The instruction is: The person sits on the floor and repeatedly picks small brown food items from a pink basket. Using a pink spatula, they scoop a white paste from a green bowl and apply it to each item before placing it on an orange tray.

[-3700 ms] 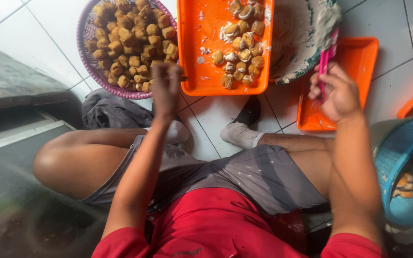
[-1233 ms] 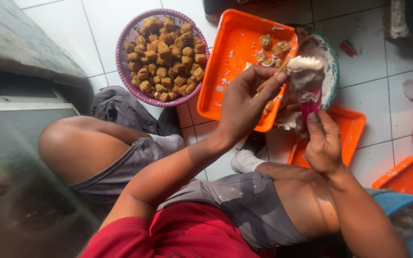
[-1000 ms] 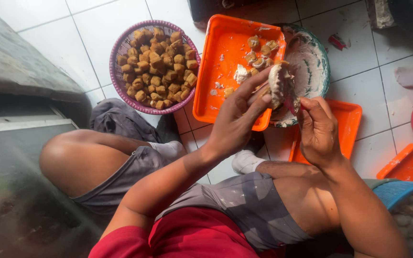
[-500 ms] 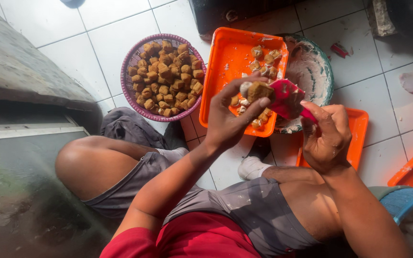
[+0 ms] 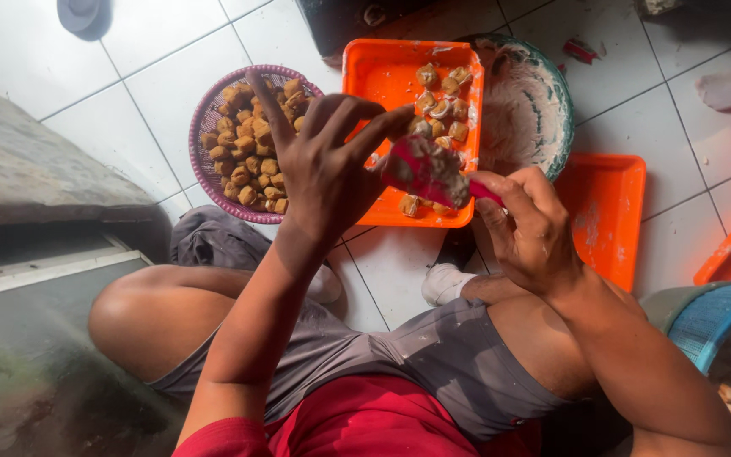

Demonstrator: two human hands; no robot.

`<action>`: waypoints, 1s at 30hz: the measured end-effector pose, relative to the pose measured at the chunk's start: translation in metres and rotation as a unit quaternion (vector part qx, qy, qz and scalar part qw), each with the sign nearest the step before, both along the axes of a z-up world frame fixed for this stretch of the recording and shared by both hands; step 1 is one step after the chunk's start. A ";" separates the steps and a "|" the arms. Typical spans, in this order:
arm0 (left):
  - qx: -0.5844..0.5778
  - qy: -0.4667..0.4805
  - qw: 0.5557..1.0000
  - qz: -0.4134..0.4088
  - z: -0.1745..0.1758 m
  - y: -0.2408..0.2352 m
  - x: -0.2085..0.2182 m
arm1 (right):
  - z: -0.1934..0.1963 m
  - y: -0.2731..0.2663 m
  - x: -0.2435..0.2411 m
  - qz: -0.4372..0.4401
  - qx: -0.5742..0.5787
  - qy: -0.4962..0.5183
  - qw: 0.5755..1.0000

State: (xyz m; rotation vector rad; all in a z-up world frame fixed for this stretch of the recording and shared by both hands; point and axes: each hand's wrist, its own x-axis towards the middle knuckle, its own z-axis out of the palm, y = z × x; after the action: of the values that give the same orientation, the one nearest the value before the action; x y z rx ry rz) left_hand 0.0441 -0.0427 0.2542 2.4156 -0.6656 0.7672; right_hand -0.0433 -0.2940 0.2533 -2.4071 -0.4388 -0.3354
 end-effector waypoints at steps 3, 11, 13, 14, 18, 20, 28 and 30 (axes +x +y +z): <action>-0.090 0.027 0.995 -0.039 0.009 -0.006 -0.004 | -0.004 -0.004 0.002 -0.013 0.076 0.084 0.993; -0.349 0.207 0.908 -0.106 -0.017 -0.008 -0.015 | -0.024 -0.011 0.007 -0.012 0.429 0.522 0.737; -0.411 0.287 0.859 -0.102 -0.056 -0.012 -0.013 | -0.021 -0.021 0.008 -0.090 0.442 0.533 0.716; -0.441 0.327 0.830 -0.097 -0.082 -0.014 -0.013 | -0.019 -0.026 0.006 -0.129 0.446 0.539 0.703; -0.493 0.455 0.741 -0.036 -0.194 -0.030 -0.019 | -0.006 -0.041 0.007 -0.079 0.539 0.440 0.714; -0.464 0.492 0.736 0.036 -0.244 -0.039 -0.028 | -0.002 -0.046 0.007 -0.092 0.545 0.418 0.721; -0.309 0.478 0.815 0.107 -0.320 -0.079 0.012 | 0.003 -0.052 0.005 -0.113 0.586 0.392 0.700; -0.237 0.424 0.868 0.106 -0.314 -0.077 0.032 | 0.000 -0.056 0.005 -0.113 0.588 0.379 0.706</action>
State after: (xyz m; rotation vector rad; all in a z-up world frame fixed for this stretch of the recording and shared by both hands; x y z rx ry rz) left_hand 0.0756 -0.1200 -0.0603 2.0659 0.1389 -0.1112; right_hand -0.0381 -0.3497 0.2535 -1.1124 0.3962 0.2603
